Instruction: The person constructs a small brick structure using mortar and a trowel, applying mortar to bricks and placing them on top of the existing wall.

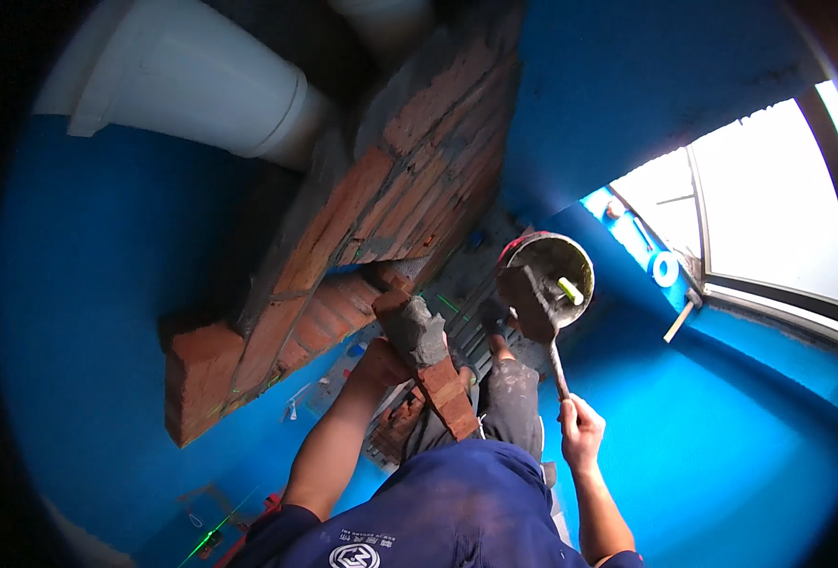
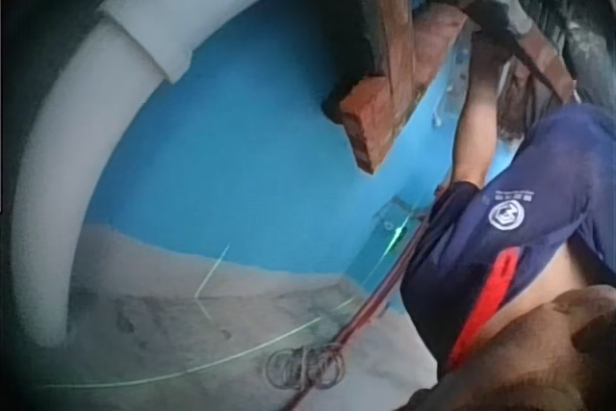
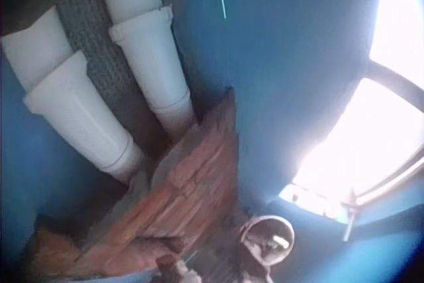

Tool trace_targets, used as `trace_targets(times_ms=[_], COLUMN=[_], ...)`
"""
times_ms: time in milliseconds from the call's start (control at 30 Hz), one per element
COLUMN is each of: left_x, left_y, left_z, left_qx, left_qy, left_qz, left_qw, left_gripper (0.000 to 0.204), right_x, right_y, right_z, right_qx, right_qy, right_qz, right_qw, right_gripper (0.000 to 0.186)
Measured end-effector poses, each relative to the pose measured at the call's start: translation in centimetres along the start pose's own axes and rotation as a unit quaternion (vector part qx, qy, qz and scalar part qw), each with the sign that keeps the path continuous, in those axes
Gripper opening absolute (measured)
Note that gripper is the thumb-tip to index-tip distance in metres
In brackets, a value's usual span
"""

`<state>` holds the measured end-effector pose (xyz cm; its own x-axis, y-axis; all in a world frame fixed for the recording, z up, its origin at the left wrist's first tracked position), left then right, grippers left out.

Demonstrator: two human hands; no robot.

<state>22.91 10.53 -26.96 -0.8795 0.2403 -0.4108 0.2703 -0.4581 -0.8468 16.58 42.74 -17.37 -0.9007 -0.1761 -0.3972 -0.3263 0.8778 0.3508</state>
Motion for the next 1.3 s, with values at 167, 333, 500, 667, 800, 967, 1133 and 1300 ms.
trace_targets(times_ms=[167, 333, 500, 667, 800, 967, 1133, 1300], left_x=[3.0, 7.1, 7.5, 6.2, 4.8, 3.7, 4.0, 6.0], left_y=[4.9, -9.9, -12.2, -11.2, -5.0, -1.7, -10.5, -9.9], left_z=[-1.9, 2.0, 2.2, 2.8, 1.7, 0.3, 2.8, -1.1], left_qx=[0.326, -0.071, -0.034, 0.061, 0.139, 0.24, 0.472, 0.314], left_qy=[0.022, -0.002, 0.001, -0.009, 0.051, 0.146, 0.254, 0.217], left_qz=[0.029, -0.263, -0.256, -0.248, -0.079, -0.066, 0.012, -0.14], left_qw=[0.945, 0.962, 0.966, 0.967, 0.986, 0.957, 0.844, 0.914], left_gripper=[0.041, 0.04, 0.052, 0.046, 0.036, 0.049, 0.054, 0.056], right_x=[-0.3, -0.5, -0.6, -0.9, -1.0, -1.4, -1.7, -1.4], right_y=[2.1, 2.7, 2.8, 3.1, 4.0, 3.9, 4.5, 4.1], right_z=[-7.8, -8.5, -6.6, -3.6, -0.3, -1.5, -4.2, -8.5], right_qx=[-0.083, -0.15, -0.181, -0.128, 0.036, 0.238, 0.254, 0.178], right_qy=[0.18, 0.237, 0.197, 0.117, 0.039, -0.051, -0.003, 0.141], right_qz=[0.046, 0.086, 0.109, 0.102, 0.076, 0.0, -0.033, -0.075], right_qw=[0.979, 0.956, 0.957, 0.98, 0.996, 0.97, 0.967, 0.971], right_gripper=[0.017, 0.025, 0.024, 0.011, 0.02, 0.028, 0.033, 0.032])
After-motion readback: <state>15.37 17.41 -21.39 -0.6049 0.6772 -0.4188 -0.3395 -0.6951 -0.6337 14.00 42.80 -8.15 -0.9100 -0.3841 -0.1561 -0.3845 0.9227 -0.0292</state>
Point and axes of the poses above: each hand's wrist, its own x-axis towards the middle knuckle, its own y-axis out of the back of the hand, z = x × y, the point moved 7 cm from there along x, towards the middle knuckle, and after that the axes turned 5 degrees about x, right-handed, at the moved point
